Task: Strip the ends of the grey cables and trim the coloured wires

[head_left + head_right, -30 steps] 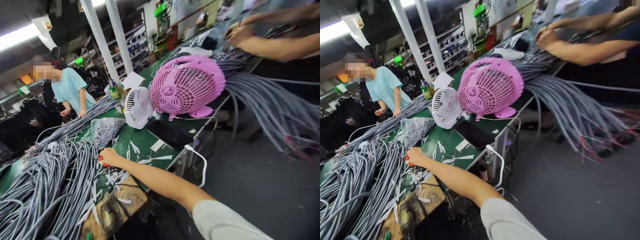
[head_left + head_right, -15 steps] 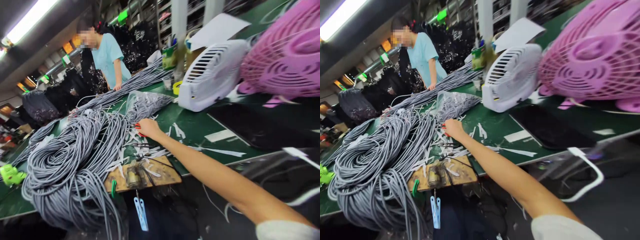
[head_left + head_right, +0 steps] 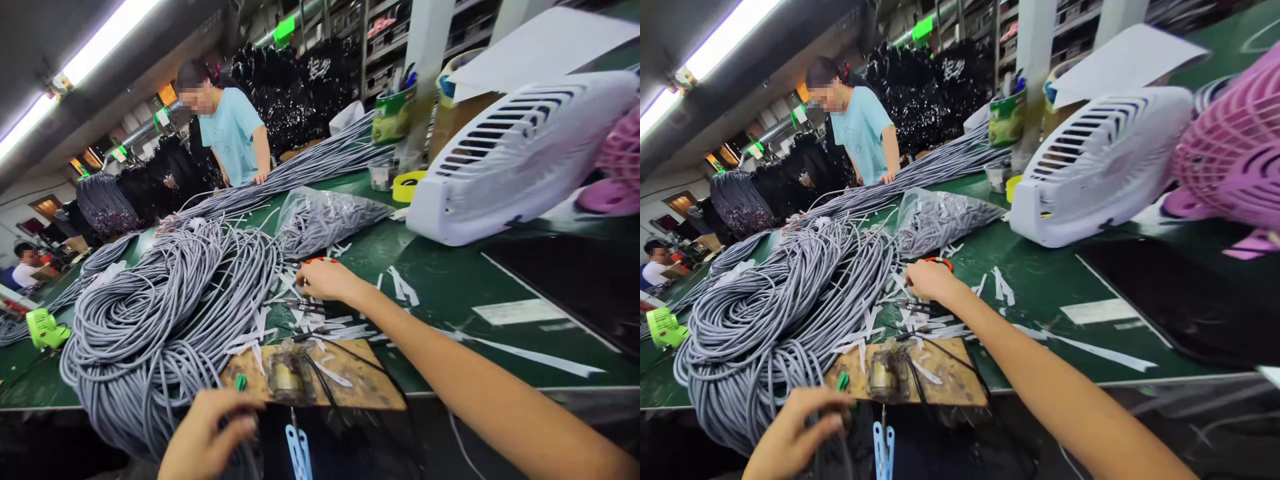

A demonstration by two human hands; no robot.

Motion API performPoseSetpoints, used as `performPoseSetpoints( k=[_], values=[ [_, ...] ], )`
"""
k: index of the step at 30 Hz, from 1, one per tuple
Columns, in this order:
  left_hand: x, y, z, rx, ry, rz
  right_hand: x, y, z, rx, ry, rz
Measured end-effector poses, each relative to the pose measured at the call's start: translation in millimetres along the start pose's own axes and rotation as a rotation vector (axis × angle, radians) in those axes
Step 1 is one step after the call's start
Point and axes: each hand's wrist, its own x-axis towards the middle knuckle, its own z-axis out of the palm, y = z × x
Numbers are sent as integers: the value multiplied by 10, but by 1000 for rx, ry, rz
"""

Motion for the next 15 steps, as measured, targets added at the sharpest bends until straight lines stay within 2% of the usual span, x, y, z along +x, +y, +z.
performPoseSetpoints(
  k=[1, 4, 6, 8, 10, 12, 15],
  values=[
    [181, 36, -77, 151, 75, 33, -8, 18, -26, -5, 24, 23],
    [877, 158, -177, 528, 79, 61, -38, 28, -98, 5, 87, 19],
    [1326, 198, -134, 572, 118, 47, -74, -38, -108, 30, 87, -74],
    [1648, 190, -46, 588, 181, 27, -124, -162, -66, 53, 54, -198],
    [1812, 153, 29, 567, 252, 11, -174, -310, 23, 45, 3, -286],
    [1842, 118, 34, 507, 340, 13, -214, -437, 129, 18, -36, -327],
    [1743, 124, -138, 355, 516, 44, -245, -530, 247, -24, -67, -360]
  ],
)
